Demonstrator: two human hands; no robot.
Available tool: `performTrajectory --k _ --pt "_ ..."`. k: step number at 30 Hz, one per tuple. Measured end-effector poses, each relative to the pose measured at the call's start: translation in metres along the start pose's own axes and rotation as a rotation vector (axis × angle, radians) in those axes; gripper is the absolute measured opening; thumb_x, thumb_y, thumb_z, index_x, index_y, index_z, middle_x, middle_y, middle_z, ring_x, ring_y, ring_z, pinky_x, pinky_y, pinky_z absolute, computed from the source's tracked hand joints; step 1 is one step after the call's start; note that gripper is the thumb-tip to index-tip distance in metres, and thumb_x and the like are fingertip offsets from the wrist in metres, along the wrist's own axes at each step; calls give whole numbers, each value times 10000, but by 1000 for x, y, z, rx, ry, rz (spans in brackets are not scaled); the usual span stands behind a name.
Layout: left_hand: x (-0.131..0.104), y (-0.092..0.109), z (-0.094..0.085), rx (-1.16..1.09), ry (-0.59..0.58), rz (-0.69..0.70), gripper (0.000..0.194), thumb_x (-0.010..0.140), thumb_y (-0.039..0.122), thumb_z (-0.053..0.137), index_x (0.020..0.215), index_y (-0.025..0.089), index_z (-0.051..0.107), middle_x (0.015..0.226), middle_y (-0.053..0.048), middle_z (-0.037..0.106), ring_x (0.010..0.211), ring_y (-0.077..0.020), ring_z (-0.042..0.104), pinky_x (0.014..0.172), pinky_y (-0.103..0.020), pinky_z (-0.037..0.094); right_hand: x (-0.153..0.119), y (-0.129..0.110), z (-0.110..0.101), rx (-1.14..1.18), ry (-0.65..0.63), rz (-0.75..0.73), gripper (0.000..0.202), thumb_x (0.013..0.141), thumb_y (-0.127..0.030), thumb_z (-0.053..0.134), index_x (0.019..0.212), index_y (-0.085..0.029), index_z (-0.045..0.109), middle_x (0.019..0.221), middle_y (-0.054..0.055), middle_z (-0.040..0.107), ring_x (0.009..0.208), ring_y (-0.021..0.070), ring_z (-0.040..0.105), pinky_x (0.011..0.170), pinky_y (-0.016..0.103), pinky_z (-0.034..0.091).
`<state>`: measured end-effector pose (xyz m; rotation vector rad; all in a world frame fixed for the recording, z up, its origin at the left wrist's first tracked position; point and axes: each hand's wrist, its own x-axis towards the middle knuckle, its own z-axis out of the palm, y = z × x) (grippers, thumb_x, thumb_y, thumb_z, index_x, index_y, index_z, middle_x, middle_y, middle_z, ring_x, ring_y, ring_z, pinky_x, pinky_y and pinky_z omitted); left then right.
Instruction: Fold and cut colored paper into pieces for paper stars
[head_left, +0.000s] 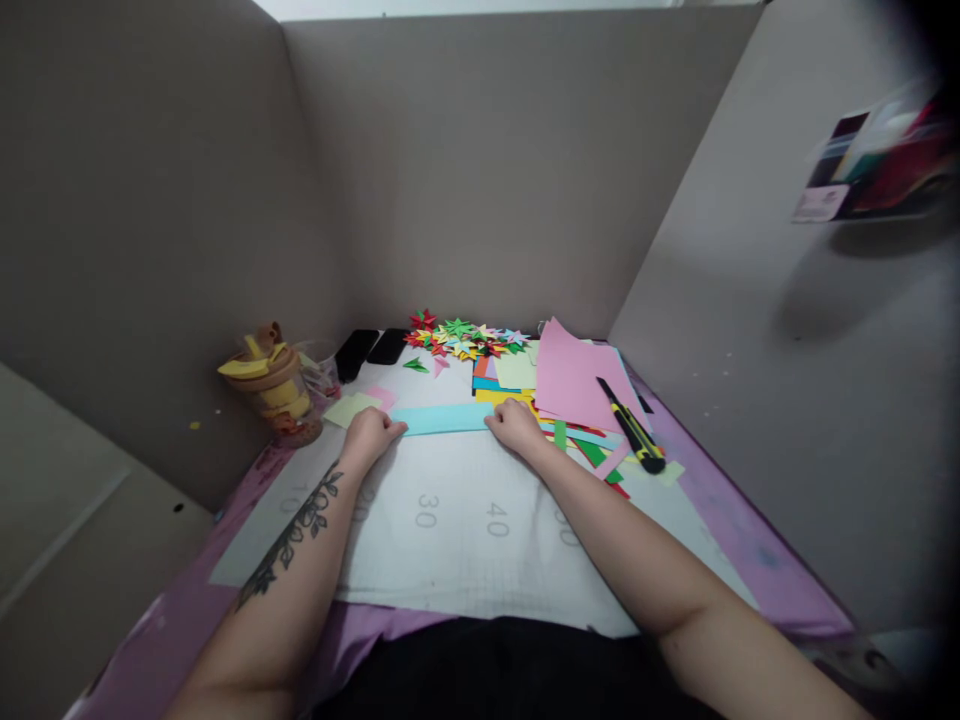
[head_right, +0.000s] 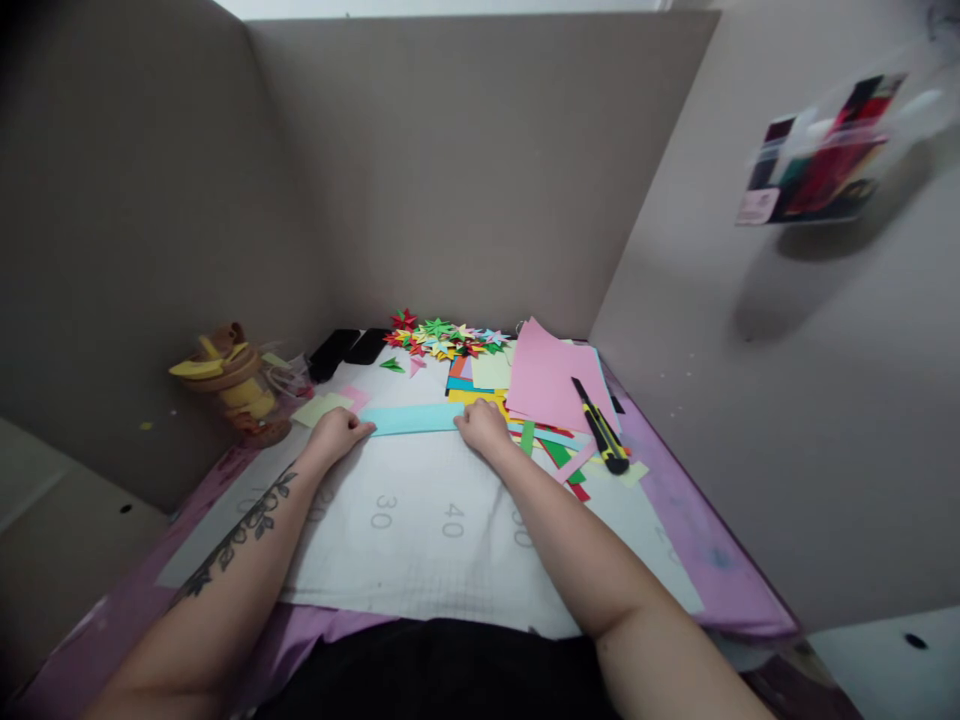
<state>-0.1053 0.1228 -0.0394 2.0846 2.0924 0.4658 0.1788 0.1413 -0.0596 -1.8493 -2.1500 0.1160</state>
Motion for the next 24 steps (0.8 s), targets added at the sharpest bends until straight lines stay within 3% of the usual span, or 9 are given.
performTrajectory --k 10,24 --pt "-2 3 -2 23 -25 -84 354 723 496 573 645 165 675 593 -65 629 619 -198 577 560 -264 356 2 -3 -5 -55 -75 -1 334 852 -376 455 842 -141 693 922 119 624 887 227 540 762 289 356" --pt "-4 3 -2 10 -11 -92 361 719 506 570 637 169 669 621 -77 645 649 -213 594 574 -272 364 5 -11 -10 -99 -157 24 390 871 -376 429 974 -88 670 1052 195 593 975 287 538 812 351 366"
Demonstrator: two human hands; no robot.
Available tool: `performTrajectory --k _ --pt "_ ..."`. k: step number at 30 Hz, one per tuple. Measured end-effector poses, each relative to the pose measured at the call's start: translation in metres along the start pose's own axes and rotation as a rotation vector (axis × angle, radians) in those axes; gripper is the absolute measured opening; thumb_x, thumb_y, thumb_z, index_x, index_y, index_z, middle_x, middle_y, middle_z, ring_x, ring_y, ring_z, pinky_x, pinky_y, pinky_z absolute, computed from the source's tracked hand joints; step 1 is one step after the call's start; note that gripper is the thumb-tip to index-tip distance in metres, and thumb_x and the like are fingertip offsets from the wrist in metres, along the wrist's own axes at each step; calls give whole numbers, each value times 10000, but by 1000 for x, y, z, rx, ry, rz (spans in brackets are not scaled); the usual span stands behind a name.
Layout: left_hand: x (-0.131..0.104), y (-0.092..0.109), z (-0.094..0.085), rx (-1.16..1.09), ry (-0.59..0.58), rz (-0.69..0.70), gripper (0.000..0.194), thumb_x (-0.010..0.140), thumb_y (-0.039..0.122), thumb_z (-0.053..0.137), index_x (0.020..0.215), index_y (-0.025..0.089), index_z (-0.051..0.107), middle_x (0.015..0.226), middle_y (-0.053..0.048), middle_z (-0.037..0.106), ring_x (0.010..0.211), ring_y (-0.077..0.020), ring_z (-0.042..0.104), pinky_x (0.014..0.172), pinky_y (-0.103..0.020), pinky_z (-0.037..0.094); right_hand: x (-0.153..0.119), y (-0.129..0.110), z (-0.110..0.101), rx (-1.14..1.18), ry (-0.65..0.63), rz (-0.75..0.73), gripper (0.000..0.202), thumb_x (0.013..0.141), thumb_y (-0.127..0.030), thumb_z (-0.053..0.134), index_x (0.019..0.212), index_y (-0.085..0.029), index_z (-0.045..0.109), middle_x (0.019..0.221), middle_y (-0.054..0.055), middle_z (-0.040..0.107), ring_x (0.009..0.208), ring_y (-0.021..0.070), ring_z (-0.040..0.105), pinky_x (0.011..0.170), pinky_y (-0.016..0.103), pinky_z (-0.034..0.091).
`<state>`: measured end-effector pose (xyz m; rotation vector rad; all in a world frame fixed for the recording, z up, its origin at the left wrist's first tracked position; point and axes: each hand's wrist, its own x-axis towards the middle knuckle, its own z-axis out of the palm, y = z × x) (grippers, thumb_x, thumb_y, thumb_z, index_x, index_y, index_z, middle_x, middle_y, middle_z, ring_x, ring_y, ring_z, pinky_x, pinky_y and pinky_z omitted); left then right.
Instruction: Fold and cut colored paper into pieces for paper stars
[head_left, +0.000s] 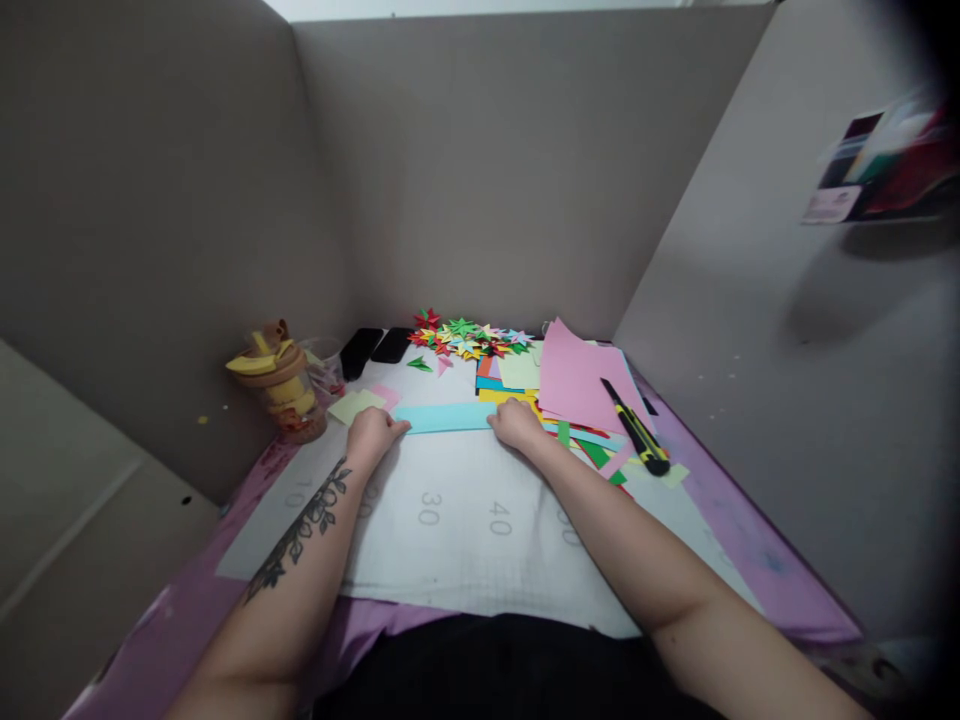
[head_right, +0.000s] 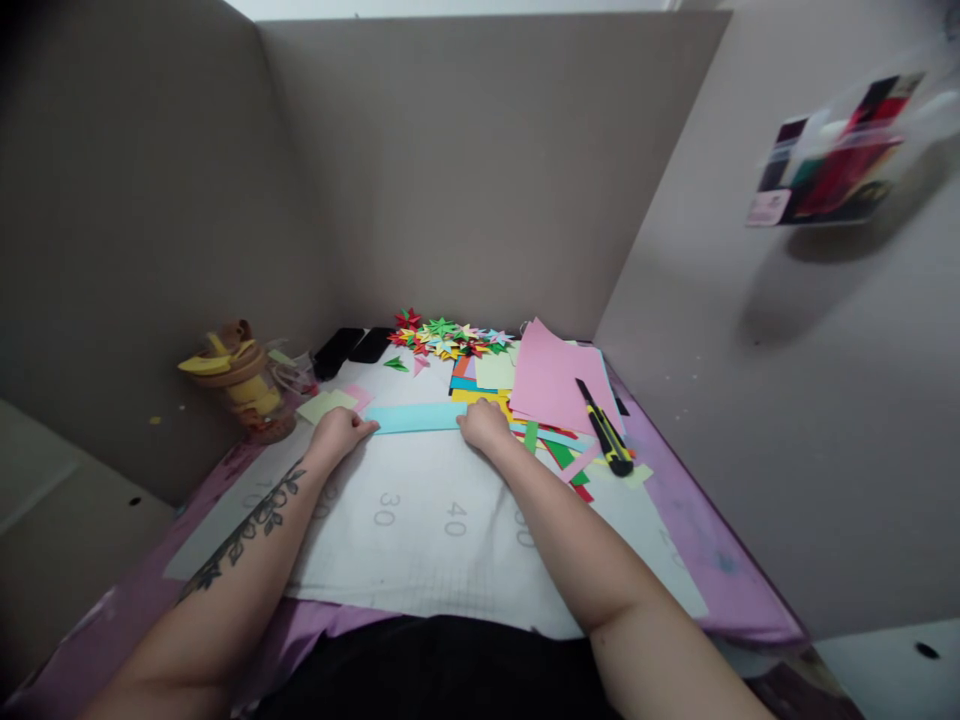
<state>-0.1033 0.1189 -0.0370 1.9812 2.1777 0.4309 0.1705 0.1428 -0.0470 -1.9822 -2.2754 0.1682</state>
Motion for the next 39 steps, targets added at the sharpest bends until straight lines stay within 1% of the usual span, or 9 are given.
performTrajectory --k 6,10,13,16,19,23,29,36,39 --pt "-3 2 -1 30 -4 -30 357 727 517 576 668 173 650 674 -84 648 718 -231 603 613 -281 385 -9 -3 0 7 27 17 353 885 -375 425 1038 -113 606 1086 178 576 1018 286 502 823 363 350" --pt "-8 4 0 81 138 73 302 740 445 608 891 185 637 946 -106 647 922 -262 568 756 -330 410 -14 -2 3 39 98 34 337 871 -360 463 1131 -149 506 1108 142 571 1022 271 487 811 345 348" --pt "-7 0 0 88 159 399 278 811 274 555 1082 242 607 1202 -91 574 1142 -255 473 929 -394 351 -15 -2 5 51 126 14 310 865 -326 474 1137 -178 485 1113 118 569 1020 262 485 795 333 346" --pt "-3 -5 -4 115 67 781 409 868 128 436 1167 365 583 1351 -23 484 1294 -233 344 1049 -466 207 -15 -2 4 52 114 8 283 870 -312 469 1125 -192 489 1114 111 564 1025 257 479 793 331 339" --pt "-1 -6 -10 169 -18 923 435 894 144 424 1187 436 560 1409 5 426 1345 -257 265 1071 -527 125 -15 -2 3 50 99 18 271 874 -314 471 1116 -196 495 1124 111 556 1037 255 471 800 332 332" --pt "-1 1 -17 235 -88 949 405 921 215 420 1207 484 520 1439 26 385 1370 -259 202 1069 -552 111 -15 -3 2 46 102 17 251 874 -320 473 1091 -200 508 1104 101 562 1021 250 477 795 328 335" --pt "1 4 -19 285 -145 944 507 915 144 366 1266 501 441 1470 22 330 1384 -274 152 1049 -569 133 -16 -3 3 42 124 2 238 868 -323 481 1062 -192 527 1087 97 571 996 249 488 783 327 337" --pt "6 6 -20 304 -220 914 570 887 79 327 1263 488 454 1464 15 342 1377 -274 180 1037 -572 161 -15 0 2 48 127 12 241 866 -320 480 1060 -193 544 1068 91 577 988 242 484 792 326 346" --pt "9 9 -22 288 -257 906 562 871 75 350 1244 472 488 1451 9 365 1372 -274 195 1040 -559 180 -23 -5 -4 57 192 -22 231 868 -256 465 1062 -190 571 1079 104 576 1018 246 465 834 343 342"
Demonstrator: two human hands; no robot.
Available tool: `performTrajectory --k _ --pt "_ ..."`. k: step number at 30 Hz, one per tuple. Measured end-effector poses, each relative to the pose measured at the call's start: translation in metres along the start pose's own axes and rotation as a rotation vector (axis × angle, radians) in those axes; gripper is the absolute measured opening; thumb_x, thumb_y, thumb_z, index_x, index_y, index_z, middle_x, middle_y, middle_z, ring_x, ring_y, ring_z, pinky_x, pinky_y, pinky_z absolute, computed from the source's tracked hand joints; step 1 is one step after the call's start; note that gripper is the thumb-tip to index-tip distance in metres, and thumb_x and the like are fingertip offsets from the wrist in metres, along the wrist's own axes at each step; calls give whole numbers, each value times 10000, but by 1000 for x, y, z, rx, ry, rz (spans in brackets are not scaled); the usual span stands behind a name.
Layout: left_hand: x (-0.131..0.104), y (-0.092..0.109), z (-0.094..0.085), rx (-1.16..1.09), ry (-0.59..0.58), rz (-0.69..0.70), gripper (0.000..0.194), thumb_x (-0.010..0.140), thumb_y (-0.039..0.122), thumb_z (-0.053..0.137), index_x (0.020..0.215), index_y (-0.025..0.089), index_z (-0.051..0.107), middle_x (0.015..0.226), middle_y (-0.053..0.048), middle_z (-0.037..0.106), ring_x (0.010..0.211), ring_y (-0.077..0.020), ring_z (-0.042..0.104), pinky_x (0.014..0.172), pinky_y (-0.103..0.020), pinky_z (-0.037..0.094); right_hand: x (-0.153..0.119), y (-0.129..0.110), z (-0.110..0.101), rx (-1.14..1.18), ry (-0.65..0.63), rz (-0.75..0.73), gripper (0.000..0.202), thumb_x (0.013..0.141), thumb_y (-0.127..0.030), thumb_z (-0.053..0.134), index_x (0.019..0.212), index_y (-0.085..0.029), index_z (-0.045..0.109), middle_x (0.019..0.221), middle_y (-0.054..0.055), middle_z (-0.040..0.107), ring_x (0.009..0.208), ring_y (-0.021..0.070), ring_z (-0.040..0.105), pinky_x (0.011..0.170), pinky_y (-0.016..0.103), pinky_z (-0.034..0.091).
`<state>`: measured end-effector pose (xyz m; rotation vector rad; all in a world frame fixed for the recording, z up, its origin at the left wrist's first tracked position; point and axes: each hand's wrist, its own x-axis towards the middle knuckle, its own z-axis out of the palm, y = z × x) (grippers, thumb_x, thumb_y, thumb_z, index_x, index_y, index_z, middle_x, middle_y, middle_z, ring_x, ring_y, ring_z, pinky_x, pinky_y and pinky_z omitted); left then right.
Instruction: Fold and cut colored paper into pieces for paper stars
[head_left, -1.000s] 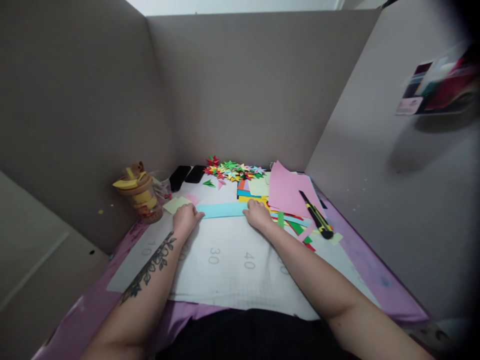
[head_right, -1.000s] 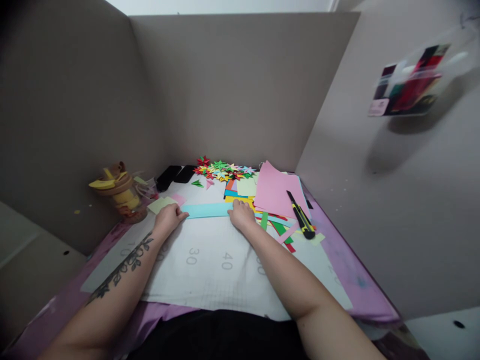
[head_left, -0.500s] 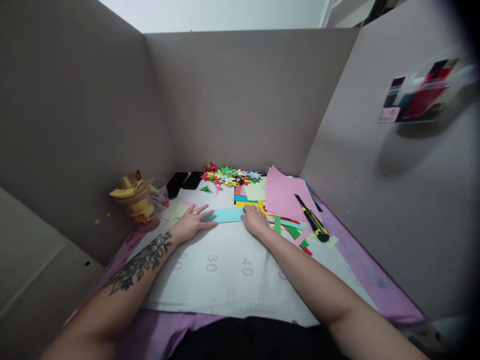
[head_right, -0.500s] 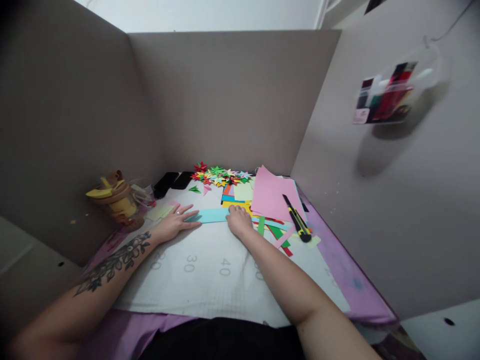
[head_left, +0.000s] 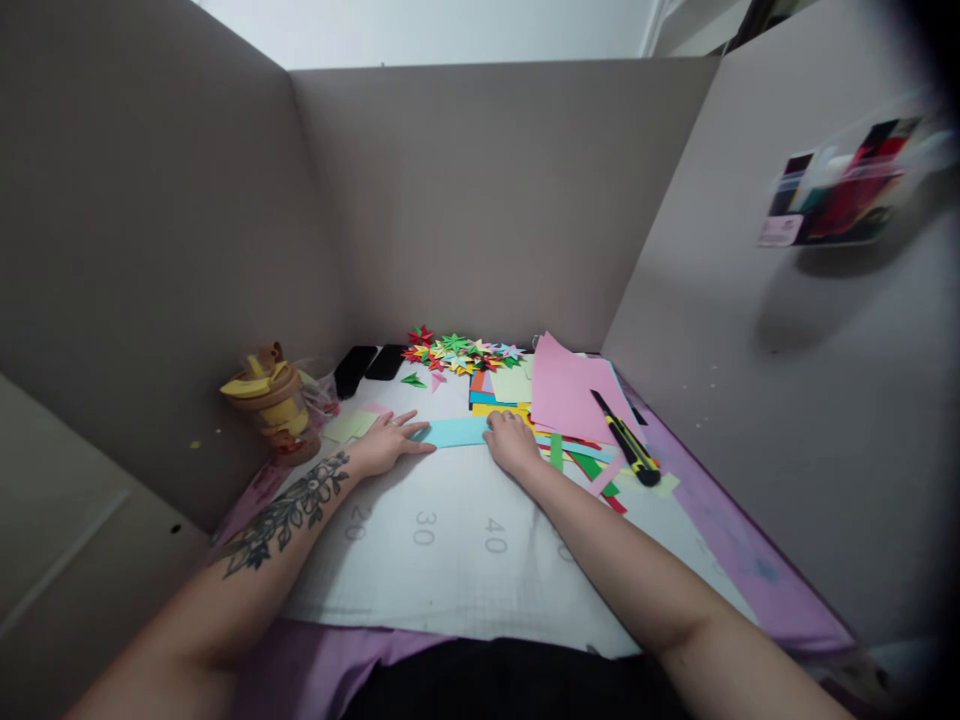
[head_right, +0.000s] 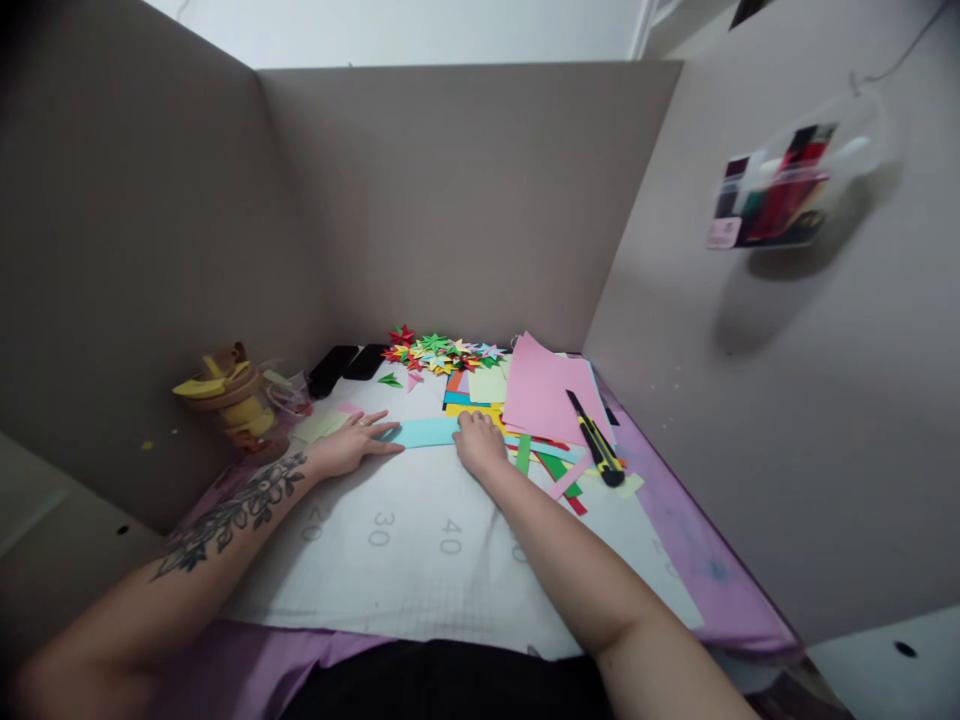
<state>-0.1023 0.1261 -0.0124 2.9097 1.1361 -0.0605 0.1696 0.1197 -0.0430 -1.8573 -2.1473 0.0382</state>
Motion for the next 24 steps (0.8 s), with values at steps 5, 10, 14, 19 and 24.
performTrajectory --k 5,10,14,19,24 --pt "6 -4 -4 -6 -51 35 629 806 28 396 1229 482 499 1456 12 354 1367 -299 208 1025 -590 201 -21 -33 -6 42 77 -459 327 873 -180 434 1160 -234 581 1265 77 530 1199 244 349 978 400 256" --pt "8 -6 -9 33 -86 53 597 816 65 421 1246 476 484 1475 5 316 1367 -306 204 1022 -591 221 -29 -58 -1 -9 -24 -530 336 893 -285 422 1184 -215 575 1283 62 535 1192 264 359 964 430 276" --pt "9 11 -10 90 -53 2 511 835 107 426 1199 445 546 1458 3 351 1361 -310 217 1020 -604 211 -27 -60 -1 -12 -26 -517 302 894 -270 411 1123 -194 593 1171 68 601 1134 252 408 951 416 287" --pt "5 52 -1 171 102 -105 346 874 172 384 1104 244 632 1342 -83 494 1313 -318 302 1013 -597 211 -28 -60 1 -20 -26 -481 296 885 -273 412 1100 -177 592 1172 78 599 1138 257 405 975 424 255" --pt "-16 60 10 166 170 -303 330 827 106 395 1027 227 628 1180 -88 595 1262 -304 365 987 -564 245 -33 -44 -3 -70 -61 -416 335 891 -288 387 1141 -166 574 1229 90 570 1153 261 402 966 417 261"
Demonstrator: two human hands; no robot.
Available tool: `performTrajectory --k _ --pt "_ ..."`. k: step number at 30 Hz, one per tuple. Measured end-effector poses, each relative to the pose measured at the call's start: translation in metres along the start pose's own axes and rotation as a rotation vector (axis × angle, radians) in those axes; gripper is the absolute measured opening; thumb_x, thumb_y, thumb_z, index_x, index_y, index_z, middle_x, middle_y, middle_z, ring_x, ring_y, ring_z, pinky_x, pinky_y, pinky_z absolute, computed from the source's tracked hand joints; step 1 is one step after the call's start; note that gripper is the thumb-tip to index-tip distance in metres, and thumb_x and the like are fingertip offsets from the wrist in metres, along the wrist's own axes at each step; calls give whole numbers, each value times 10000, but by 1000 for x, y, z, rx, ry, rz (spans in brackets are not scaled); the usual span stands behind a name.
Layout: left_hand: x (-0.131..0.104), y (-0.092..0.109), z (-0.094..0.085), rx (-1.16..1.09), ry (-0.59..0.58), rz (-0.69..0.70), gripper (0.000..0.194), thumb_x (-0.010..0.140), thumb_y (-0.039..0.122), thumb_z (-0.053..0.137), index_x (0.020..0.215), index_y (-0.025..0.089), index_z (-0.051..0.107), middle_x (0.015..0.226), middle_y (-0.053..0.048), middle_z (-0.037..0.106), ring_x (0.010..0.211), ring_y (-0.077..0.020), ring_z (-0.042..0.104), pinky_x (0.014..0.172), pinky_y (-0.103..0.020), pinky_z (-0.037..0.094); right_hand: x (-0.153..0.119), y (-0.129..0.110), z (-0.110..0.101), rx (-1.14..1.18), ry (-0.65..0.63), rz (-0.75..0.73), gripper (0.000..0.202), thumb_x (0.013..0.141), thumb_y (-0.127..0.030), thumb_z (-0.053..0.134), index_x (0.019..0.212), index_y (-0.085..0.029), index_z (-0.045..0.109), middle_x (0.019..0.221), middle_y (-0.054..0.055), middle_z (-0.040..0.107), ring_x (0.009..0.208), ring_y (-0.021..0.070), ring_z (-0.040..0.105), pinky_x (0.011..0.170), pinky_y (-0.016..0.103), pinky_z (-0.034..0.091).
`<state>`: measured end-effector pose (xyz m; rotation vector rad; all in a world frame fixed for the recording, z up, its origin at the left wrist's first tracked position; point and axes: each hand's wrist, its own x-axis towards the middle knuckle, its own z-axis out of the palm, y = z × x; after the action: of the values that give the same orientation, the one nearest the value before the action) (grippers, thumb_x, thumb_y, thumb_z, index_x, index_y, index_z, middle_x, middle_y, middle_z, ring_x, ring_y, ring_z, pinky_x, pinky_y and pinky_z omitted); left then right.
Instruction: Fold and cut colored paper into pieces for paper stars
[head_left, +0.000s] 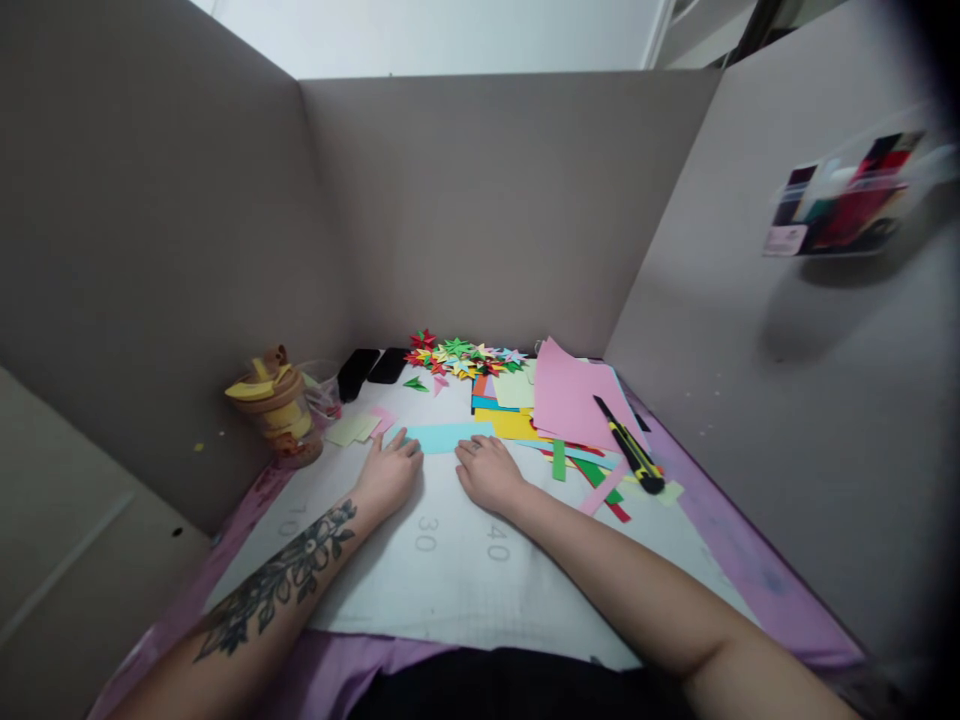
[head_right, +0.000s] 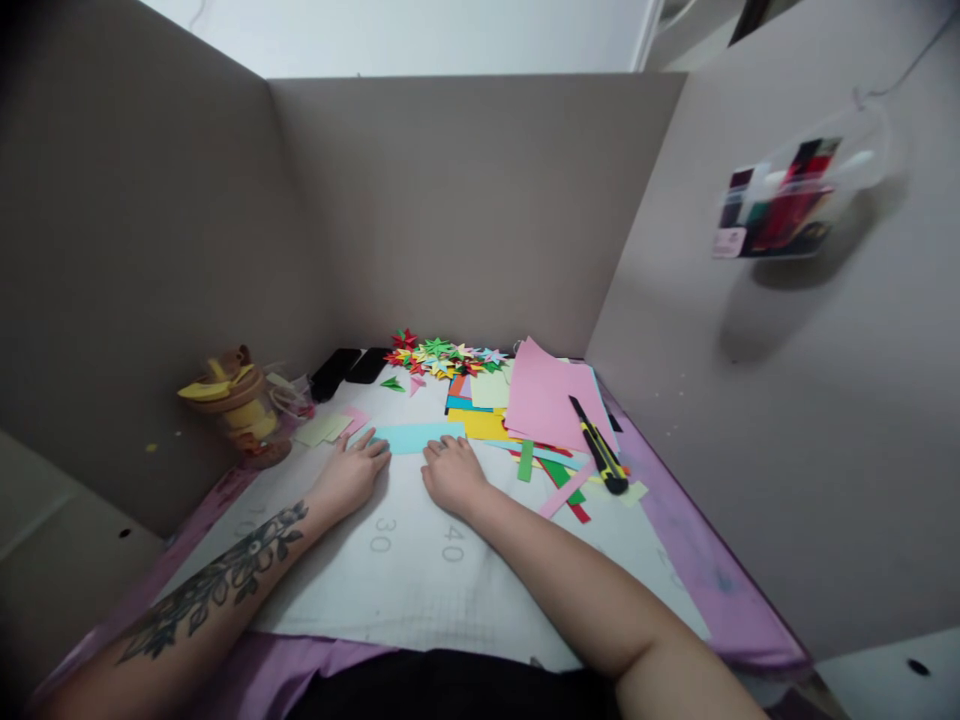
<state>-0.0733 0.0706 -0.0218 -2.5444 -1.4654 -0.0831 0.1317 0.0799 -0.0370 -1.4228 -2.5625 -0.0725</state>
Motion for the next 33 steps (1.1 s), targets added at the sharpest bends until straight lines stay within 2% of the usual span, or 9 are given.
performTrajectory --k 4,8,15,19,22,25,28,30,33 --pt "-16 -14 2 13 -16 -98 350 806 79 369 1004 206 628 1124 -103 613 1237 -312 389 964 -568 262 -14 20 -4 -34 -42 70 358 900 -314 367 1158 -171 570 1267 94 546 1152 262 413 953 401 273" --pt "-23 -17 1 27 -29 -162 380 787 70 345 984 211 638 1114 -110 611 1217 -315 403 945 -547 300 -25 35 -8 -65 -38 129 362 904 -318 352 1137 -163 580 1239 97 564 1122 256 443 928 385 293" --pt "-28 -15 -1 28 -13 -198 373 791 65 349 968 190 652 1085 -128 615 1194 -310 420 889 -484 367 -28 33 -6 -133 -44 238 439 899 -358 353 1156 -83 580 1196 157 579 1120 280 449 931 385 291" --pt "-17 -12 -11 18 13 -231 305 797 98 391 843 164 686 1061 -138 620 1117 -319 473 904 -498 351 -27 31 -4 -134 -39 236 452 900 -353 353 1172 -69 576 1199 166 579 1130 276 451 936 372 293" --pt "9 6 -21 -2 81 -260 297 855 225 403 811 139 684 1114 -155 607 1123 -326 472 960 -538 299 -27 31 -4 -143 -27 227 450 896 -347 364 1169 -62 579 1187 166 588 1112 277 466 933 373 301" --pt "43 31 -18 -135 76 -114 355 909 295 330 1069 157 615 1289 -120 530 1232 -264 413 1052 -516 218 -27 31 -4 -155 -27 228 450 896 -350 366 1174 -65 576 1201 166 581 1107 278 470 929 378 305" --pt "65 46 0 -271 -121 -43 570 893 443 343 1369 130 350 1485 -131 274 1366 -293 206 1056 -528 220 -28 30 -5 -160 -49 232 438 899 -345 360 1172 -79 576 1217 162 573 1107 276 472 930 380 302" --pt "68 43 14 -296 -199 -44 618 903 465 289 1414 117 264 1505 -125 216 1385 -288 147 1074 -512 193 -28 30 -5 -159 -63 231 442 902 -343 350 1182 -80 569 1226 166 566 1108 277 473 927 381 304" --pt "55 26 26 -267 -202 -73 620 915 463 226 1431 119 226 1514 -120 183 1393 -269 125 1088 -491 163 -29 31 -4 -157 -67 220 452 908 -335 331 1194 -72 560 1227 174 563 1100 286 477 916 387 313"
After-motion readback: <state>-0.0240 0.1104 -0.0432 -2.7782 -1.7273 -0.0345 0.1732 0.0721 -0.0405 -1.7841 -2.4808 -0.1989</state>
